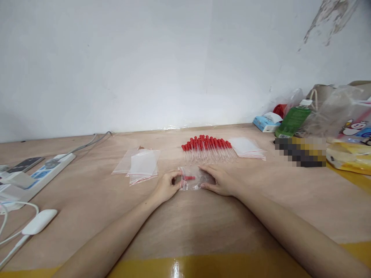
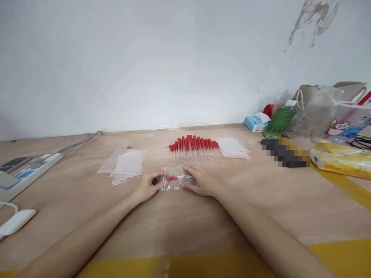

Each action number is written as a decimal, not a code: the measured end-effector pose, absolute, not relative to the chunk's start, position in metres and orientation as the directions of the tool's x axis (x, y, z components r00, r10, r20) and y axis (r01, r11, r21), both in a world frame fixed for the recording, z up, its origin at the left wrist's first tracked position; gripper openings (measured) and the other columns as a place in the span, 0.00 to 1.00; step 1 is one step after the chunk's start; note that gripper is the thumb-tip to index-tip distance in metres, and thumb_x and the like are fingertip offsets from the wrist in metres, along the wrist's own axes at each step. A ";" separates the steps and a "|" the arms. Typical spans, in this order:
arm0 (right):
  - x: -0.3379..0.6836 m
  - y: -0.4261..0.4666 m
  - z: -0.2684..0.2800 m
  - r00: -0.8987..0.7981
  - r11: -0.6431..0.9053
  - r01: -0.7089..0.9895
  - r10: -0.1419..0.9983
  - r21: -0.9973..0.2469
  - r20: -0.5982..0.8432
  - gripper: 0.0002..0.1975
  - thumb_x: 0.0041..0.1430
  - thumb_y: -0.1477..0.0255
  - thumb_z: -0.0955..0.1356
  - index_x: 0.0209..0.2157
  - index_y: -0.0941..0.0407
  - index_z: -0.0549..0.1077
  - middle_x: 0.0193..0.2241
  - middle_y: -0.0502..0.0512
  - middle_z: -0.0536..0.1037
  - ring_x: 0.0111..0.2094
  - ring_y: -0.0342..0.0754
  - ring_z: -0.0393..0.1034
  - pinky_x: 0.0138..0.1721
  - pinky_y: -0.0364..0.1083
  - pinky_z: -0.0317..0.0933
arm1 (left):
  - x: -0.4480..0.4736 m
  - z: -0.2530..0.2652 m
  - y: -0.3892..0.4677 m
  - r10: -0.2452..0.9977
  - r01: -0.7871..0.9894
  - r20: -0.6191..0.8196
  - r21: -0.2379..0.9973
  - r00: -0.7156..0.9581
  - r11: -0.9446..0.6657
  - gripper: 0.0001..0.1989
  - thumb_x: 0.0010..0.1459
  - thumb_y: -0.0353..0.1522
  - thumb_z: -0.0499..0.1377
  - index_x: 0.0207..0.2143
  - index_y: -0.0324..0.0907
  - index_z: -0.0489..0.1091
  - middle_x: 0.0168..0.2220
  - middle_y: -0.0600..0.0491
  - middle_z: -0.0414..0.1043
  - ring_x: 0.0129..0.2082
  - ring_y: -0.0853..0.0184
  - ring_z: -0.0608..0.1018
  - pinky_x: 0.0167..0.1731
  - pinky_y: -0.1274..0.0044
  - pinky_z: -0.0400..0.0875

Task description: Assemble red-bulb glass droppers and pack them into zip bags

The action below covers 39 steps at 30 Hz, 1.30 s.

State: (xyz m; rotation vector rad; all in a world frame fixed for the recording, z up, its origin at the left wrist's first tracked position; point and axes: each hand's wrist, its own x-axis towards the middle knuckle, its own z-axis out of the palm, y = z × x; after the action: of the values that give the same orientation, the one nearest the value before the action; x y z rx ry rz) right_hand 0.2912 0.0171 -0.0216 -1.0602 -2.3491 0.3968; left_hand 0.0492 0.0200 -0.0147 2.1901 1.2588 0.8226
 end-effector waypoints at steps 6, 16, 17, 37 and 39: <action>0.306 0.018 -0.022 -0.535 0.610 0.651 0.791 -0.452 0.298 0.31 0.52 0.54 0.63 0.54 0.56 0.59 0.51 0.60 0.64 0.52 0.53 0.58 0.51 0.54 0.55 | 0.043 -0.018 0.022 0.883 0.583 0.256 0.673 0.394 -0.455 0.09 0.50 0.33 0.56 0.34 0.42 0.73 0.34 0.53 0.73 0.26 0.71 0.70 0.25 0.80 0.62; 0.303 0.017 -0.022 -0.533 0.618 0.662 0.786 -0.424 0.313 0.31 0.52 0.54 0.63 0.53 0.57 0.61 0.50 0.61 0.66 0.50 0.53 0.60 0.51 0.52 0.56 | 0.071 0.014 0.094 0.963 0.738 0.238 0.626 0.126 -0.251 0.09 0.47 0.37 0.56 0.24 0.40 0.69 0.25 0.54 0.72 0.26 0.69 0.72 0.28 0.79 0.63; 0.303 0.017 -0.022 -0.535 0.619 0.664 0.785 -0.419 0.313 0.30 0.52 0.54 0.63 0.52 0.57 0.62 0.50 0.61 0.66 0.50 0.53 0.60 0.51 0.52 0.56 | 0.081 0.016 0.103 0.969 0.754 0.227 0.618 0.101 -0.224 0.10 0.46 0.39 0.57 0.23 0.40 0.68 0.24 0.53 0.71 0.26 0.68 0.72 0.28 0.78 0.63; 0.303 0.016 -0.018 -0.542 0.622 0.651 0.782 -0.434 0.307 0.29 0.52 0.55 0.63 0.52 0.56 0.62 0.50 0.61 0.66 0.50 0.53 0.59 0.50 0.52 0.55 | 0.091 0.026 0.129 0.996 0.499 0.087 0.865 -0.027 -0.062 0.14 0.46 0.40 0.57 0.18 0.39 0.64 0.15 0.57 0.60 0.18 0.72 0.66 0.20 0.80 0.57; 0.303 0.016 -0.019 -0.537 0.616 0.659 0.787 -0.431 0.304 0.29 0.52 0.54 0.63 0.52 0.56 0.62 0.50 0.60 0.66 0.50 0.53 0.60 0.50 0.53 0.55 | 0.073 0.027 0.115 0.992 0.427 0.124 0.897 0.013 -0.118 0.14 0.48 0.41 0.55 0.21 0.39 0.64 0.17 0.58 0.60 0.18 0.74 0.64 0.21 0.81 0.59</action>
State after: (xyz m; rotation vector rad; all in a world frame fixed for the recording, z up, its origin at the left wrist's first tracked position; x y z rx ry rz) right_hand 0.3027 0.0158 -0.0186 -1.1419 -2.3715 0.3646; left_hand 0.0726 0.1152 0.0267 1.6214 1.4781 1.0714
